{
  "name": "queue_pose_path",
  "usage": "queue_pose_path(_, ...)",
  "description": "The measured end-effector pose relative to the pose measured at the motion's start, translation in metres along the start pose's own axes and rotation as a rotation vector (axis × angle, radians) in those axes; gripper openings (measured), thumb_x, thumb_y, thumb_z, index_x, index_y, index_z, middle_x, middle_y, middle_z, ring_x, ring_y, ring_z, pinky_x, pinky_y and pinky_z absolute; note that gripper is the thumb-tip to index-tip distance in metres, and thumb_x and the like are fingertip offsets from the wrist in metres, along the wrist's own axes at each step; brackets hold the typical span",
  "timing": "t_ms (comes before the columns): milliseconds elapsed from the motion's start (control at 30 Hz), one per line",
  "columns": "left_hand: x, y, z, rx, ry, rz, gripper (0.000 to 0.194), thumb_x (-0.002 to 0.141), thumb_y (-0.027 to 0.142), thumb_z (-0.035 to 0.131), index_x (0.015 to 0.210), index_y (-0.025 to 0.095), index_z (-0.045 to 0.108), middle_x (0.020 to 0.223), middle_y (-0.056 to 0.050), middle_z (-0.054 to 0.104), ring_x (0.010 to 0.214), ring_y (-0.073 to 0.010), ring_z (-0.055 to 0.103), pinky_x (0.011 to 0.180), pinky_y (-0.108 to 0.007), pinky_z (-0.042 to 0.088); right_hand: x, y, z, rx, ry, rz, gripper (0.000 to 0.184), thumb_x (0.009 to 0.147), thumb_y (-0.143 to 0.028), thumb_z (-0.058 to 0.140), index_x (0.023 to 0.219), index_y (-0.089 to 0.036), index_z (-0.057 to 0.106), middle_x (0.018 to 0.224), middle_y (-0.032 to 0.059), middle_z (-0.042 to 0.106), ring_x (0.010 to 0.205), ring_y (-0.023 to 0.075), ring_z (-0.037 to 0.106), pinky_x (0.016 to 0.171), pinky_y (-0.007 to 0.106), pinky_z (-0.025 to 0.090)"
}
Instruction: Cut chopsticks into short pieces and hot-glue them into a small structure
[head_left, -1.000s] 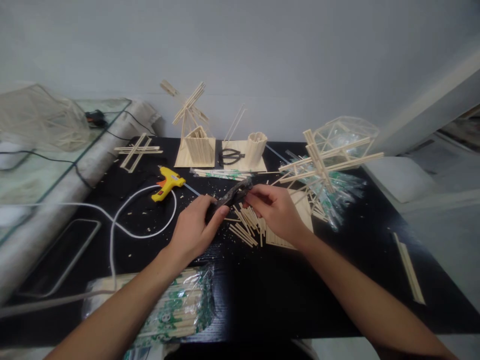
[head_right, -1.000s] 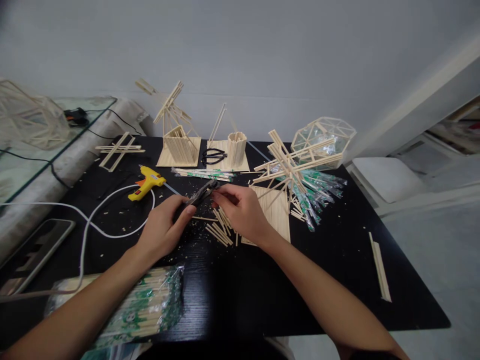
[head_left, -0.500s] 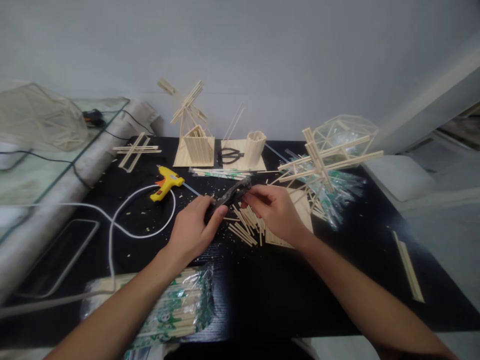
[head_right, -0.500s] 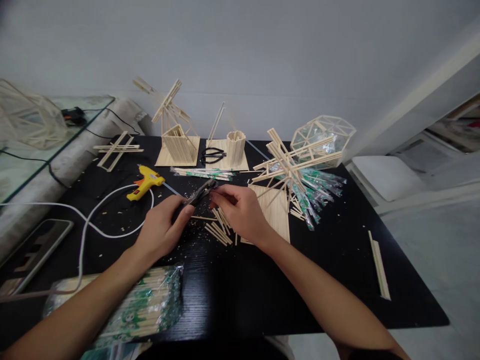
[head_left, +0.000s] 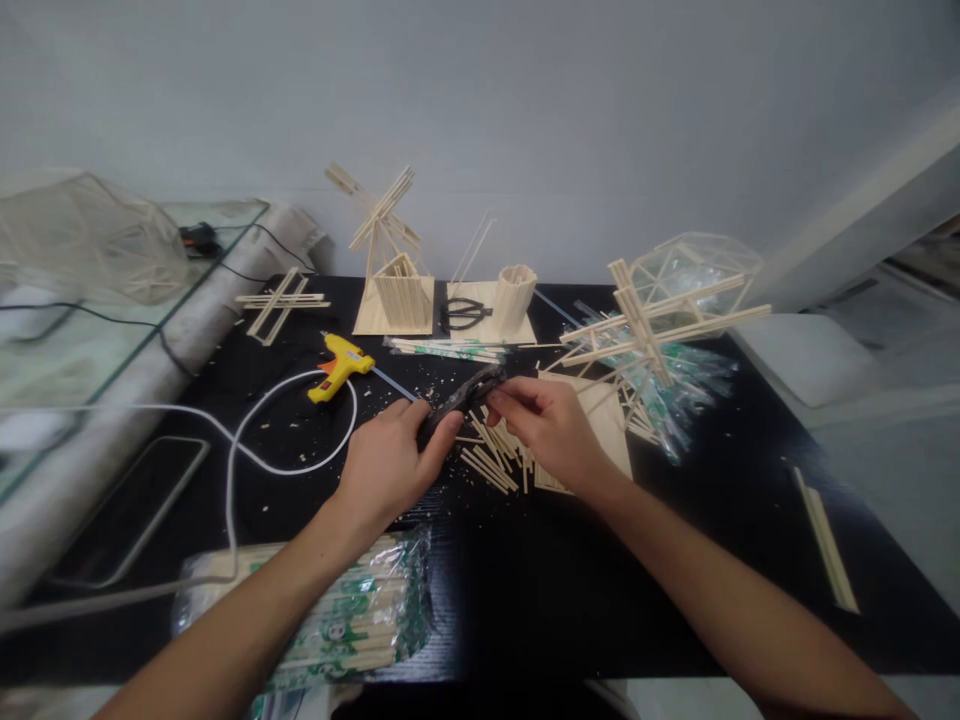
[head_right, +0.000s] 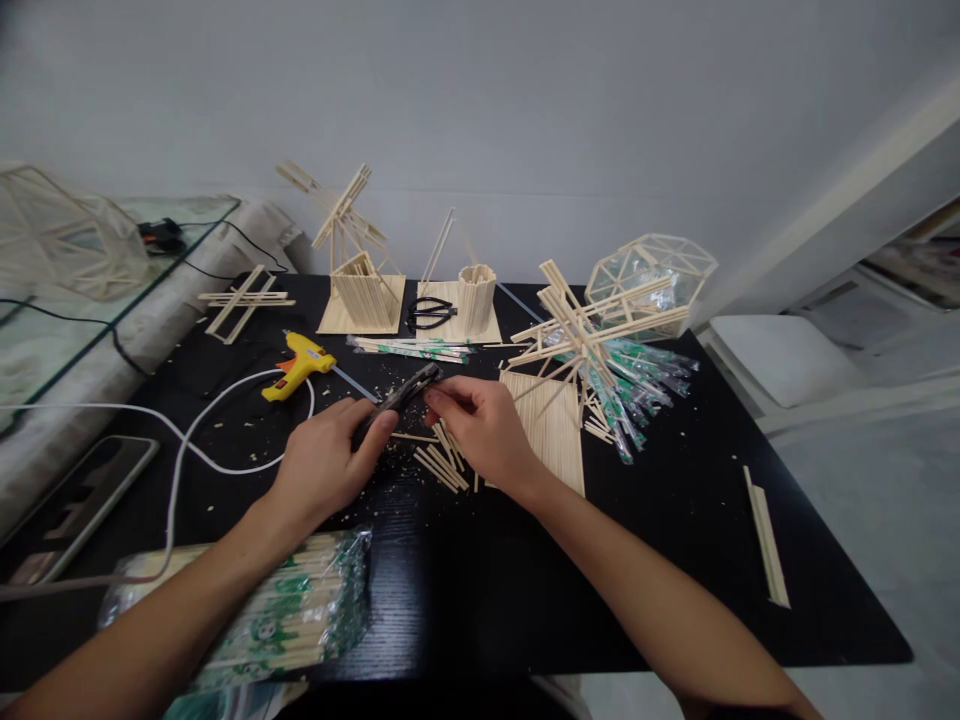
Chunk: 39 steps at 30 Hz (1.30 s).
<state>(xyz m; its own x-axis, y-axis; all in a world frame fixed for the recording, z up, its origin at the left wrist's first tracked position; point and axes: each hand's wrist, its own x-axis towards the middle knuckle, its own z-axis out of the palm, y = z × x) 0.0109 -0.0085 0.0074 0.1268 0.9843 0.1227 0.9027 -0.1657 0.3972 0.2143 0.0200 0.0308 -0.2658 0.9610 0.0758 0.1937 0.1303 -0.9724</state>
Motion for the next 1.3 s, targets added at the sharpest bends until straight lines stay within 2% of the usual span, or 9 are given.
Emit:
queue_pose_path(133,0.0,-0.001,0.001,0.015,-0.003,0.001,0.06,0.101,0.065,0.026,0.082,0.02,0.06,0.08,-0.008,0.062,0.075,-0.0255,0.061,0.066,-0.036,0.04,0.0,0.002,0.001,0.013,0.002,0.016,0.032,0.093,-0.037,0.063,0.067,-0.019,0.065,0.057,-0.0042,0.05,0.052,0.0087,0.037,0.052,0.028,0.03)
queue_pose_path(333,0.0,-0.003,0.002,0.044,0.021,0.015,0.058,0.101,0.064,0.028,0.077,0.021,0.057,0.078,-0.008,0.065,0.072,-0.0239,0.061,0.062,-0.033,0.037,0.0,-0.001,0.0,-0.021,0.001,-0.012,0.03,0.093,-0.034,0.062,0.068,-0.019,0.065,0.064,-0.002,0.058,0.056,0.0102,0.043,0.056,0.029,0.033)
queue_pose_path(567,0.002,-0.006,0.003,0.017,0.051,0.05,0.057,0.102,0.064,0.026,0.078,0.021,0.055,0.077,-0.006,0.062,0.074,-0.0228,0.061,0.065,-0.032,0.04,0.002,0.001,-0.003,-0.085,-0.01,-0.063,0.029,0.094,-0.031,0.06,0.068,-0.019,0.065,0.061,-0.0029,0.055,0.055,0.0095,0.039,0.054,0.029,0.031)
queue_pose_path(733,0.002,-0.01,0.002,-0.076,0.041,0.089,0.054,0.102,0.063,0.028,0.084,0.02,0.057,0.079,-0.006,0.062,0.078,-0.0238,0.061,0.071,-0.035,0.043,0.003,0.002,-0.006,-0.07,-0.073,-0.096,0.035,0.097,-0.036,0.057,0.067,-0.019,0.063,0.059,-0.0036,0.051,0.053,0.0088,0.038,0.053,0.028,0.03)
queue_pose_path(867,0.003,-0.012,0.001,-0.149,0.026,0.125,0.052,0.102,0.06,0.031,0.087,0.019,0.059,0.082,-0.006,0.061,0.08,-0.0236,0.06,0.074,-0.036,0.044,0.005,0.004,-0.011,0.051,-0.176,-0.05,0.039,0.098,-0.044,0.059,0.068,-0.019,0.063,0.056,-0.0049,0.046,0.05,0.0078,0.034,0.049,0.027,0.026)
queue_pose_path(1000,0.003,-0.013,-0.001,-0.204,0.023,0.161,0.05,0.103,0.058,0.033,0.096,0.018,0.062,0.089,-0.008,0.064,0.085,-0.0246,0.061,0.078,-0.038,0.045,0.008,0.009,-0.016,0.157,-0.296,0.004,0.038,0.098,-0.048,0.061,0.073,-0.019,0.065,0.065,-0.0023,0.056,0.051,0.0069,0.035,0.047,0.026,0.024)
queue_pose_path(1200,0.003,-0.014,0.0,-0.233,0.021,0.174,0.049,0.103,0.057,0.035,0.104,0.017,0.063,0.095,-0.009,0.066,0.091,-0.026,0.062,0.083,-0.039,0.047,0.008,0.01,-0.014,0.175,-0.313,-0.026,0.033,0.1,-0.045,0.058,0.084,-0.019,0.068,0.067,-0.002,0.061,0.051,0.0065,0.037,0.048,0.026,0.027)
queue_pose_path(1300,0.003,-0.013,0.0,-0.235,0.028,0.175,0.049,0.102,0.057,0.035,0.102,0.018,0.063,0.094,-0.009,0.066,0.09,-0.0256,0.061,0.081,-0.039,0.047,0.009,0.009,-0.012,0.133,-0.296,-0.08,0.033,0.101,-0.043,0.057,0.082,-0.018,0.066,0.066,-0.0024,0.061,0.053,0.0067,0.041,0.05,0.025,0.03)
